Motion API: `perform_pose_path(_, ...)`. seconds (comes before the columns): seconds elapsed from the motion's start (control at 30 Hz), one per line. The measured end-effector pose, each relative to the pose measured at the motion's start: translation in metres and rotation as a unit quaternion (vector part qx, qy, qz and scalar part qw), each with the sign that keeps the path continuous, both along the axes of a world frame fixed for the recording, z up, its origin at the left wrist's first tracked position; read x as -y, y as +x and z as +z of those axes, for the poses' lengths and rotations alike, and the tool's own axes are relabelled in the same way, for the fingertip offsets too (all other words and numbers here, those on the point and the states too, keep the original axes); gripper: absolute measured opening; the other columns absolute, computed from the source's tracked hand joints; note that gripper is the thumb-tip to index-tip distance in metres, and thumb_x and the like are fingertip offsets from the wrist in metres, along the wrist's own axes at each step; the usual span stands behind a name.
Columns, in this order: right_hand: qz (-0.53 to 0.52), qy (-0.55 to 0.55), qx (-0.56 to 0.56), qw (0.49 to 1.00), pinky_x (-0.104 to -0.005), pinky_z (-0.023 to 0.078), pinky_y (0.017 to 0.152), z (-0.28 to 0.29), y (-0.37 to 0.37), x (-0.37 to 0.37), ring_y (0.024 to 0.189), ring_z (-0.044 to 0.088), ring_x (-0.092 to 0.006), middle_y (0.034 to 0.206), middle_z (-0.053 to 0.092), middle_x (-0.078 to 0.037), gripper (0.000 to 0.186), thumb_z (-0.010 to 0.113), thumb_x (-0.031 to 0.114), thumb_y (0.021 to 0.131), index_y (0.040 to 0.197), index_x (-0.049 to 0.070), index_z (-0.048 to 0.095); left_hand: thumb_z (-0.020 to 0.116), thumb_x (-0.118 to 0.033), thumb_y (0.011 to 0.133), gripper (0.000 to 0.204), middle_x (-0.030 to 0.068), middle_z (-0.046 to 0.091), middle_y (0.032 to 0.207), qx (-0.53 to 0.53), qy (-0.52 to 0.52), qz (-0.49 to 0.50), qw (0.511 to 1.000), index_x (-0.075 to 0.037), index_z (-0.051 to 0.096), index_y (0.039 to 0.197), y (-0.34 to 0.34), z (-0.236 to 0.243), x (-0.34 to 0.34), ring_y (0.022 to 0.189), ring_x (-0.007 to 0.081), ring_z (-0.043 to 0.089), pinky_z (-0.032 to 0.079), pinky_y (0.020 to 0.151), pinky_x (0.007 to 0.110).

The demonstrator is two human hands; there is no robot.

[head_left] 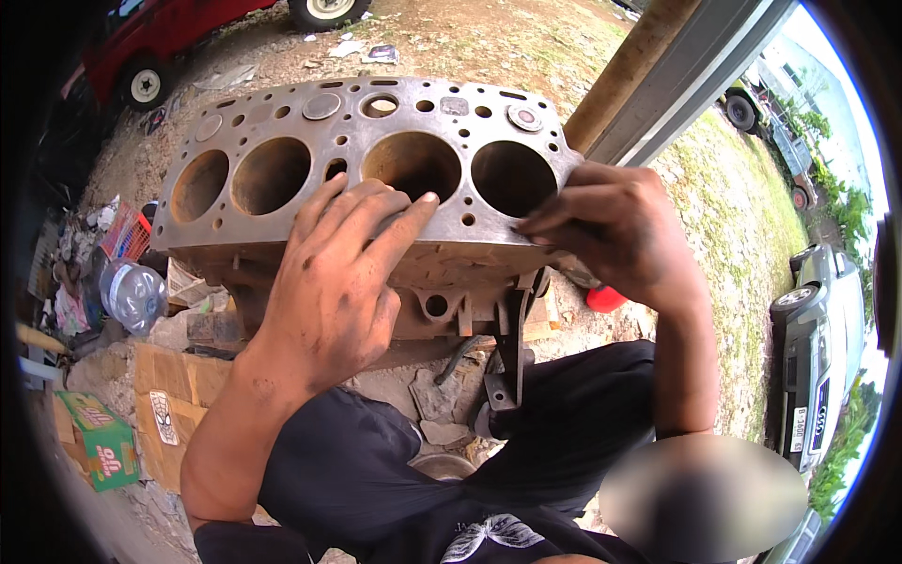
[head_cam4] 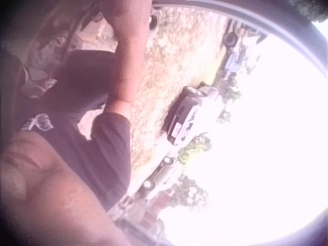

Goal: The person sands the top surface of an engine block using a red sanding block, moving it across the flat areas and around the cylinder openings. The person also uses fingers to wipe or feel the surface between sanding passes.

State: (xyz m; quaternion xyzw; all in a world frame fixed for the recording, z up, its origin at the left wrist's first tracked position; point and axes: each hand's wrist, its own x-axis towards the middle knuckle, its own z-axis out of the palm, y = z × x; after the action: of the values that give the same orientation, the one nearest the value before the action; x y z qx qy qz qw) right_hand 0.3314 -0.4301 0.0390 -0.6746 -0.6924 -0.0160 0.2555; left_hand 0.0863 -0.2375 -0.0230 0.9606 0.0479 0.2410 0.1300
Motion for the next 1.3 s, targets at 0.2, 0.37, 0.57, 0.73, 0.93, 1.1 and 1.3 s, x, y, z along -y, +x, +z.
perform_pose_path(0.2,-0.038,-0.035,0.009,0.999,-0.0453,0.062,0.077,0.002,0.001,0.01,0.086,0.079,-0.0291,0.09,0.078,-0.007,0.014,0.087,0.005,0.087,0.1,0.01,0.087,0.067,0.005,0.071,0.087,0.0195,0.065,0.141,0.009,0.008,-0.007,1.0,-0.004,0.064,0.158,-0.005,0.001,-0.004,0.141,0.0424,0.059,0.036,0.133,0.058)
perform_pose_path(0.37,-0.005,-0.021,-0.006,1.0,-0.0453,0.063,0.08,0.0,0.004,-0.002,0.087,0.079,-0.0309,0.087,0.079,-0.009,0.014,0.088,0.006,0.085,0.099,0.01,0.088,0.069,0.005,0.07,0.088,0.0186,0.065,0.142,0.012,0.003,0.0,1.0,-0.005,0.065,0.157,0.002,-0.003,0.0,0.142,0.0432,0.058,0.037,0.132,0.057)
perform_pose_path(0.57,-0.052,0.02,-0.035,0.998,-0.0417,0.062,0.076,-0.009,0.008,0.005,0.084,0.078,-0.0271,0.094,0.079,-0.008,0.016,0.088,0.005,0.088,0.102,0.011,0.089,0.068,0.007,0.072,0.083,0.0201,0.068,0.144,0.02,-0.01,-0.002,1.0,-0.004,0.067,0.154,-0.006,-0.002,-0.006,0.145,0.0404,0.06,0.035,0.135,0.057)
perform_pose_path(0.73,-0.035,0.216,-0.238,0.946,-0.0252,0.052,0.064,-0.008,0.044,0.041,0.076,0.071,-0.013,0.097,0.078,-0.009,0.021,0.076,0.007,0.108,0.128,0.001,0.077,0.068,0.01,0.08,0.069,0.019,0.076,0.143,0.086,0.004,-0.029,0.996,-0.004,0.072,0.147,-0.002,-0.013,-0.015,0.143,0.0372,0.067,0.033,0.136,0.057)
perform_pose_path(0.93,-0.071,0.254,-0.368,0.892,-0.0281,0.061,0.078,-0.032,0.047,0.028,0.09,0.076,-0.0176,0.114,0.079,-0.014,0.028,0.073,0.016,0.113,0.137,0.001,0.068,0.069,0.008,0.084,0.062,0.0177,0.078,0.14,0.07,-0.007,-0.023,0.997,-0.004,0.075,0.144,-0.004,-0.01,-0.015,0.142,0.0362,0.068,0.032,0.136,0.06)
perform_pose_path(1.1,-0.011,0.342,-0.43,0.835,-0.037,0.064,0.097,-0.043,0.057,0.027,0.104,0.077,-0.0228,0.126,0.076,-0.019,0.029,0.066,0.018,0.117,0.14,-0.001,0.064,0.067,0.01,0.076,0.066,0.0175,0.078,0.138,0.081,0.008,-0.035,0.996,-0.003,0.077,0.14,-0.004,-0.009,-0.016,0.143,0.0361,0.068,0.03,0.136,0.061)
perform_pose_path(1.3,-0.065,0.389,-0.422,0.816,-0.0269,0.059,0.074,-0.025,0.024,0.014,0.087,0.073,-0.0164,0.118,0.075,-0.013,0.03,0.068,0.014,0.115,0.143,0.005,0.061,0.062,0.01,0.073,0.068,0.0175,0.079,0.137,0.076,0.007,-0.019,0.997,-0.001,0.078,0.138,-0.006,-0.007,-0.014,0.141,0.0373,0.07,0.032,0.135,0.062)
